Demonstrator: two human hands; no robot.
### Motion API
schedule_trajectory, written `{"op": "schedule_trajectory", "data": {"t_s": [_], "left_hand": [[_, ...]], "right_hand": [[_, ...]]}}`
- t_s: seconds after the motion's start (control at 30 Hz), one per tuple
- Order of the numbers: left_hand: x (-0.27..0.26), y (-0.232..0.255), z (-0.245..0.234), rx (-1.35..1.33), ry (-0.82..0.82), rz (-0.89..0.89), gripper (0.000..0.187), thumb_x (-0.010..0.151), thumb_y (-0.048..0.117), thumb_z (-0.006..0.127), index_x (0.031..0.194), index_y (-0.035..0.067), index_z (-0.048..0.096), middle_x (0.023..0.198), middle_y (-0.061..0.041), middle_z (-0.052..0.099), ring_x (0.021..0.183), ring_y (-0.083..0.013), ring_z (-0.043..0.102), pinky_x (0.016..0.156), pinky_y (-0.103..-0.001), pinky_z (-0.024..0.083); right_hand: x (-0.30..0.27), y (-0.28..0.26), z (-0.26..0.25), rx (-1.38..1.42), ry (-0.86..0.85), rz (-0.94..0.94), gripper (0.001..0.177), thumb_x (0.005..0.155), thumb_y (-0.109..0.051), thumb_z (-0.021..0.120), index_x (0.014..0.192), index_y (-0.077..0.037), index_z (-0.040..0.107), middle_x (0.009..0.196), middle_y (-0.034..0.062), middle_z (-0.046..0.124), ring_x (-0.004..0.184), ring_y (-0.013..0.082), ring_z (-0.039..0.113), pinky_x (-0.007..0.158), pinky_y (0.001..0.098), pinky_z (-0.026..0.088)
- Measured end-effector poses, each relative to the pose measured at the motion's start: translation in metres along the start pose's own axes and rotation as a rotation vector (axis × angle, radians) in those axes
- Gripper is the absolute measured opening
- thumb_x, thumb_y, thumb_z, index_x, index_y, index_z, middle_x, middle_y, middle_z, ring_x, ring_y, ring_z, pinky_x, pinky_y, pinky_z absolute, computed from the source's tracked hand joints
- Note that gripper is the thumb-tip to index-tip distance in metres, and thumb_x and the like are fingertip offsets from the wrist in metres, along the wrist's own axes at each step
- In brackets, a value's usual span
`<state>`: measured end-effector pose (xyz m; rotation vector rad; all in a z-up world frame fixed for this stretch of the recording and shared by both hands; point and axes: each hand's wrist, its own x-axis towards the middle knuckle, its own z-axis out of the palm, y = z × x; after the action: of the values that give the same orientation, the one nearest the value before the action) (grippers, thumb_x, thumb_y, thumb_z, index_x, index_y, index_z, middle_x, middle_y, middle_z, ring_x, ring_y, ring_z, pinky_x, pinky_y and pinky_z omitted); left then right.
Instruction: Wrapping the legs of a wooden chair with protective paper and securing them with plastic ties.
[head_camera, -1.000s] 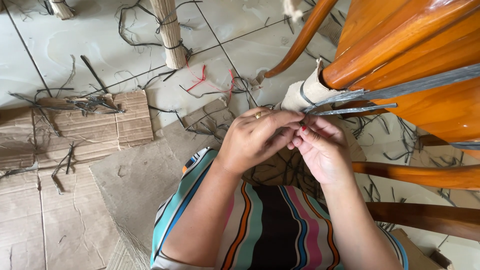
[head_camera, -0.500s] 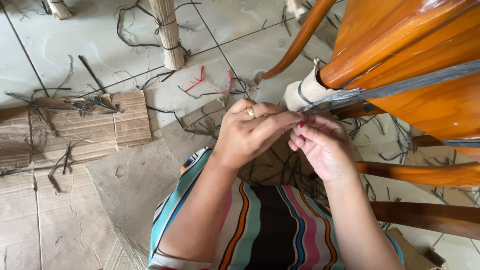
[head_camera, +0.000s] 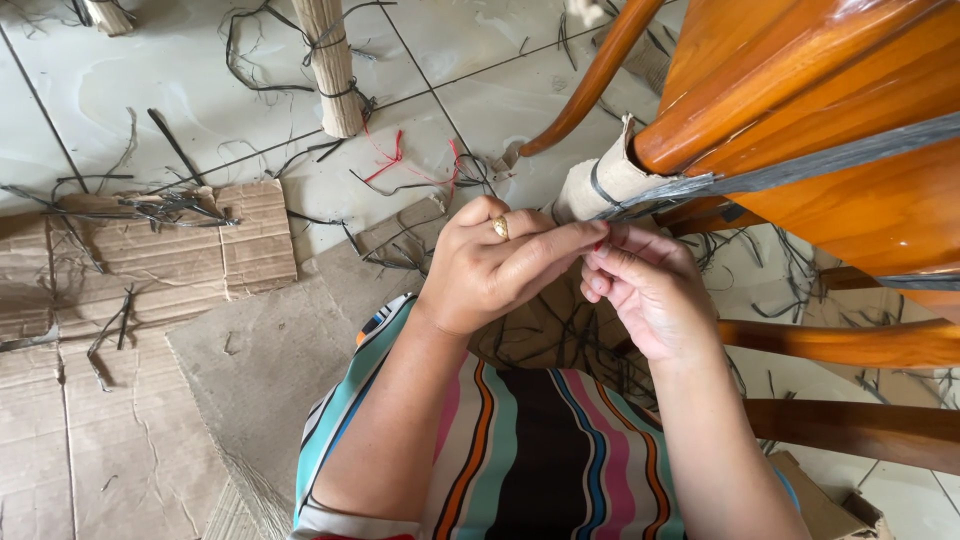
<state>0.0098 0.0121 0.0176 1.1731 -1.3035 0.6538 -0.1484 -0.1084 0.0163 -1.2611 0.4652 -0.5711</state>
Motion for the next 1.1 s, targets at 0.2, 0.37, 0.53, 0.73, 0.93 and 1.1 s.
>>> {"op": "schedule_trajectory", "data": {"t_s": [0.2, 0.37, 0.53, 0.73, 0.93, 1.1], "left_hand": [[-0.003, -0.003, 0.005, -0.064, -0.007, -0.05, 0.02, 0.098, 0.01, 0.072, 0.118, 0.012, 0.072, 0.077, 0.003, 0.073, 0.072, -0.0162, 0.066, 0.072, -0.027, 0.051], [-0.008, -0.002, 0.001, -0.072, -0.064, -0.071, 0.013, 0.097, 0.01, 0.071, 0.108, 0.014, 0.068, 0.082, 0.002, 0.071, 0.068, -0.0208, 0.064, 0.072, -0.033, 0.053], [0.004, 0.012, -0.024, -0.069, -0.457, -0.32, 0.017, 0.097, 0.0, 0.061, 0.105, 0.009, 0.049, 0.074, -0.009, 0.063, 0.057, -0.0357, 0.066, 0.064, -0.047, 0.055], [0.011, 0.021, -0.038, -0.24, -0.863, -0.753, 0.021, 0.097, -0.001, 0.046, 0.114, 0.009, 0.037, 0.079, -0.015, 0.065, 0.059, -0.0464, 0.068, 0.054, -0.051, 0.055], [-0.006, 0.006, -0.031, -0.365, -0.825, -0.766, 0.022, 0.097, 0.002, 0.051, 0.114, 0.004, 0.037, 0.071, -0.017, 0.06, 0.058, -0.0435, 0.068, 0.056, -0.049, 0.056], [-0.012, -0.005, -0.029, -0.394, -0.815, -0.779, 0.024, 0.093, 0.0, 0.052, 0.112, 0.005, 0.038, 0.075, -0.02, 0.064, 0.063, -0.0425, 0.07, 0.059, -0.049, 0.056]], "right_hand": [[0.002, -0.009, 0.007, -0.05, 0.058, 0.032, 0.012, 0.093, 0.002, 0.067, 0.103, 0.009, 0.07, 0.074, 0.0139, 0.058, 0.064, 0.0136, 0.053, 0.063, 0.0326, 0.053], [-0.004, -0.012, 0.015, -0.081, 0.112, 0.038, 0.014, 0.091, 0.001, 0.071, 0.104, 0.006, 0.073, 0.076, 0.013, 0.064, 0.066, 0.0122, 0.055, 0.067, 0.0315, 0.056], [-0.014, -0.017, 0.022, -0.561, 0.143, -0.215, 0.012, 0.091, 0.001, 0.077, 0.102, 0.007, 0.075, 0.077, 0.0143, 0.07, 0.064, 0.0145, 0.063, 0.064, 0.0284, 0.057], [-0.011, -0.015, 0.029, -0.997, 0.147, -0.734, 0.007, 0.089, 0.005, 0.083, 0.093, 0.0, 0.078, 0.08, 0.009, 0.069, 0.07, 0.0225, 0.065, 0.069, 0.0337, 0.054], [-0.003, -0.004, 0.017, -1.029, 0.241, -0.838, 0.011, 0.092, 0.007, 0.084, 0.091, -0.002, 0.077, 0.082, 0.0099, 0.067, 0.075, 0.0265, 0.062, 0.075, 0.0386, 0.052], [0.017, 0.01, -0.01, -1.034, 0.309, -0.907, 0.011, 0.096, 0.01, 0.081, 0.093, 0.0, 0.076, 0.083, 0.0107, 0.066, 0.075, 0.0275, 0.063, 0.073, 0.0362, 0.052]]}}
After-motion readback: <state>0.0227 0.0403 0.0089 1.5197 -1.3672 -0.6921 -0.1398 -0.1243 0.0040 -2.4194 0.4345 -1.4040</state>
